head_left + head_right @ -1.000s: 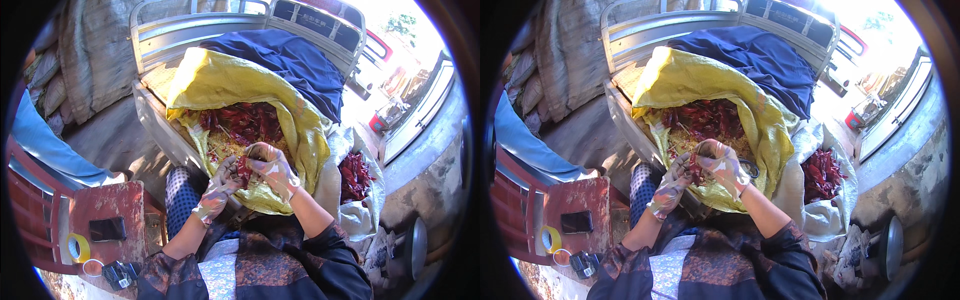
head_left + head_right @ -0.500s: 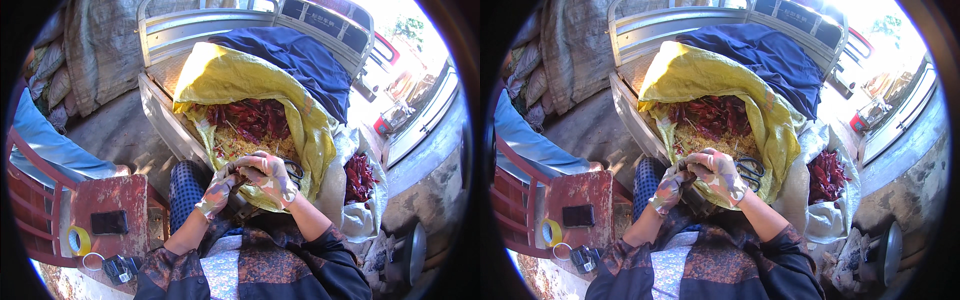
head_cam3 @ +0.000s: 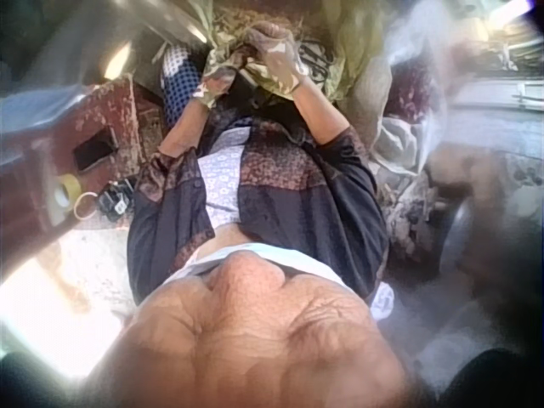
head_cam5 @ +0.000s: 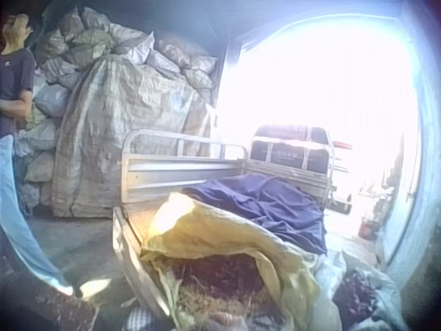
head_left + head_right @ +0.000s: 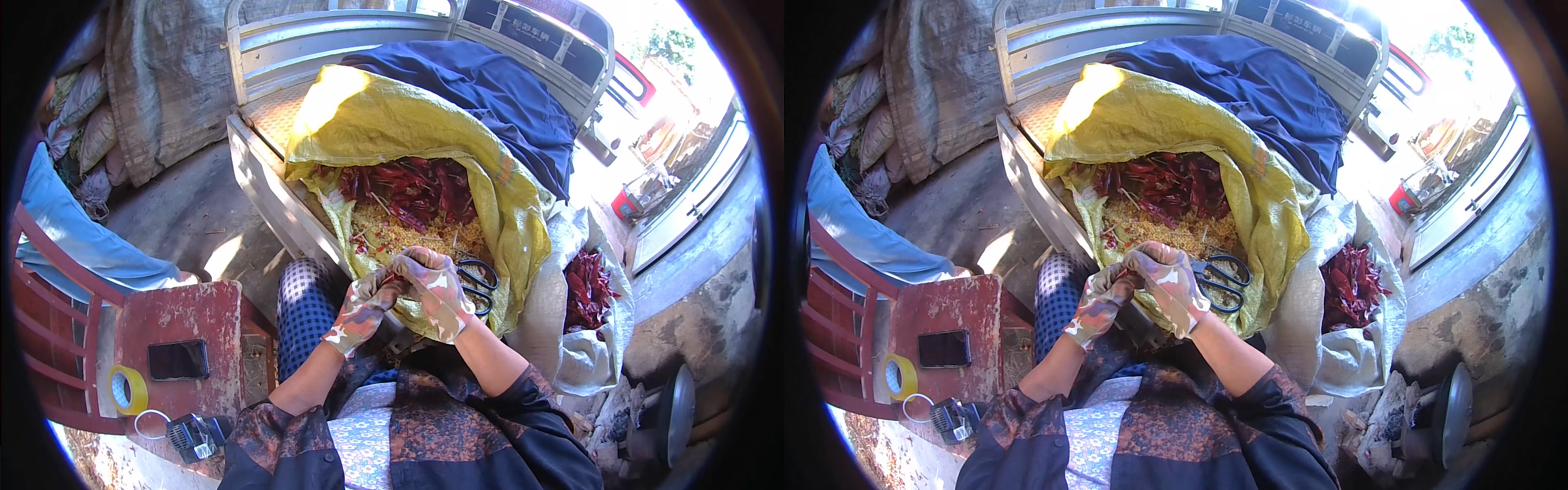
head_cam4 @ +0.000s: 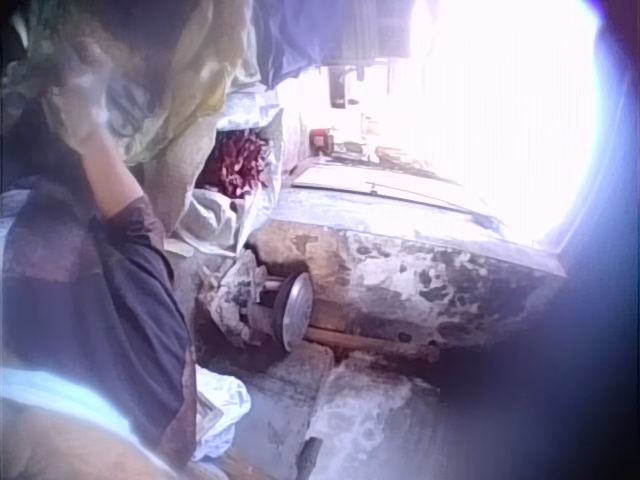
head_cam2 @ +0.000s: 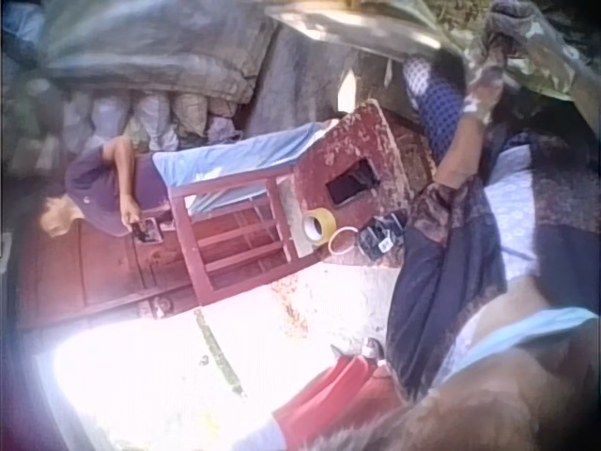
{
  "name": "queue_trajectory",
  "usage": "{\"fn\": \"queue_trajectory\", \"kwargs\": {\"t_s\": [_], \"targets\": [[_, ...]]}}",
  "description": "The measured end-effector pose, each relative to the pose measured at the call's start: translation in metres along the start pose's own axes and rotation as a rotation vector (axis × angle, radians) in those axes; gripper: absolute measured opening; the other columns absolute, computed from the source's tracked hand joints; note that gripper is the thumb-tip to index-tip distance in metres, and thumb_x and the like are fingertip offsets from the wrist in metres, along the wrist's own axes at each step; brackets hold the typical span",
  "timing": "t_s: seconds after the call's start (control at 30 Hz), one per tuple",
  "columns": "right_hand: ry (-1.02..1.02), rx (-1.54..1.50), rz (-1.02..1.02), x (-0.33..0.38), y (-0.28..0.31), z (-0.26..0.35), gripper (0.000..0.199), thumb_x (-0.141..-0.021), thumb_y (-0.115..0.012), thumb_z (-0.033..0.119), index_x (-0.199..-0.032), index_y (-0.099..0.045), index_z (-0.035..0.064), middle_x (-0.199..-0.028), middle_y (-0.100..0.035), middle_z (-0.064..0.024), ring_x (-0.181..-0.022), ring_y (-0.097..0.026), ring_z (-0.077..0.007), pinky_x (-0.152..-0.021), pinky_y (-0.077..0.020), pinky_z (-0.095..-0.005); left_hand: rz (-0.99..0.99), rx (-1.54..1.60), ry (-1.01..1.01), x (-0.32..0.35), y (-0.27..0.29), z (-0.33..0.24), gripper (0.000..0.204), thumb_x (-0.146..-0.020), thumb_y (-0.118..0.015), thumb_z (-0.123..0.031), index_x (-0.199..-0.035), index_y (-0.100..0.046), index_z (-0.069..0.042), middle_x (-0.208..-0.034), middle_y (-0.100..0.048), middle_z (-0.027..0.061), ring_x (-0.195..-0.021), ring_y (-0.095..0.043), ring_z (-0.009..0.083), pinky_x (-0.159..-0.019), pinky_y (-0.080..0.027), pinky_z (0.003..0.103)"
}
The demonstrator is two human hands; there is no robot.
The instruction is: The person trims the stems from red chili peppers using scissors and places the peppers into a bag.
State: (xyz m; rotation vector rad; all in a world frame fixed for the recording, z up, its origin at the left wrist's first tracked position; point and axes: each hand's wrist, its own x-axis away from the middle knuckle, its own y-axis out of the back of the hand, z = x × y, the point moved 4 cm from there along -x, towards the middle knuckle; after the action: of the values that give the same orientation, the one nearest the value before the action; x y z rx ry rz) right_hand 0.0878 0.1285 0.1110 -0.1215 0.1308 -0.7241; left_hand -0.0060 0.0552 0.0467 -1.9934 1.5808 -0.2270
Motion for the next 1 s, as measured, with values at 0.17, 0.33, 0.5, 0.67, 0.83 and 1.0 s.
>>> {"fn": "queue_trajectory", "kwargs": {"t_s": [0.17,0.33,0.5,0.67,0.83,1.0], "targets": [[-0.221,-0.281,-0.058,0.001,-0.008,-0.002,0.013,-0.089,-0.059,0.014,-0.086,-0.059,0.0011,-0.076,-0.061,-0.0049,-0.065,-0.060,-0.0120,-0.058,-0.0489,-0.0241,0.041,-0.016,0.022,0.002,0.005,-0.001,0.042,-0.082,-0.069,-0.022,-0.114,-0.056,0.001,-0.093,-0.058,-0.0032,-0.076,-0.050,0.0005,-0.065,-0.039,0.014],[-0.341,-0.405,-0.088,0.003,-0.009,-0.006,0.012,-0.089,-0.059,0.015,-0.086,-0.058,0.0039,-0.074,-0.060,-0.0042,-0.062,-0.059,-0.0120,-0.055,-0.0477,-0.0227,0.019,0.088,0.067,0.000,0.014,0.011,0.035,-0.081,-0.070,-0.024,-0.103,-0.058,0.000,-0.088,-0.056,-0.0036,-0.072,-0.048,0.0010,-0.062,-0.038,0.014],[-0.402,-0.475,-0.156,0.004,-0.008,-0.009,0.013,-0.090,-0.059,0.020,-0.084,-0.057,0.0084,-0.075,-0.059,-0.0007,-0.058,-0.054,-0.0095,-0.050,-0.0410,-0.0190,-0.012,-0.021,-0.042,0.000,0.013,0.009,0.031,-0.081,-0.071,-0.027,-0.094,-0.058,-0.002,-0.083,-0.055,-0.0048,-0.070,-0.048,0.0030,-0.061,-0.039,0.016],[-0.249,-0.403,-0.042,-0.003,0.002,-0.004,0.018,-0.089,-0.060,0.026,-0.083,-0.058,0.0101,-0.070,-0.055,0.0020,-0.053,-0.045,-0.0055,-0.044,-0.0302,-0.0177,-0.157,0.113,0.009,0.001,0.009,0.012,0.032,-0.081,-0.071,-0.028,-0.094,-0.059,-0.001,-0.078,-0.054,-0.0051,-0.068,-0.048,0.0036,-0.058,-0.038,0.017],[-0.201,0.567,0.007,0.012,0.019,0.024,0.024,-0.085,-0.065,0.025,-0.094,-0.063,0.0026,-0.079,-0.060,-0.0011,-0.066,-0.054,-0.0076,-0.056,-0.0417,-0.0226,-0.088,0.127,0.087,0.000,0.013,0.003,0.030,-0.085,-0.063,-0.021,-0.100,-0.058,0.004,-0.063,-0.040,-0.0062,-0.050,-0.034,0.0032,-0.046,-0.026,0.020],[-0.012,1.568,-0.018,0.034,0.063,0.053,0.033,-0.077,-0.067,0.025,-0.102,-0.060,0.0061,-0.093,-0.063,-0.0143,-0.088,-0.062,-0.0312,-0.075,-0.0486,-0.0397,0.038,0.212,0.163,0.000,0.017,-0.006,0.030,-0.086,-0.056,-0.025,-0.102,-0.059,0.000,-0.061,-0.035,-0.0078,-0.050,-0.029,0.0020,-0.045,-0.020,0.019]]}}
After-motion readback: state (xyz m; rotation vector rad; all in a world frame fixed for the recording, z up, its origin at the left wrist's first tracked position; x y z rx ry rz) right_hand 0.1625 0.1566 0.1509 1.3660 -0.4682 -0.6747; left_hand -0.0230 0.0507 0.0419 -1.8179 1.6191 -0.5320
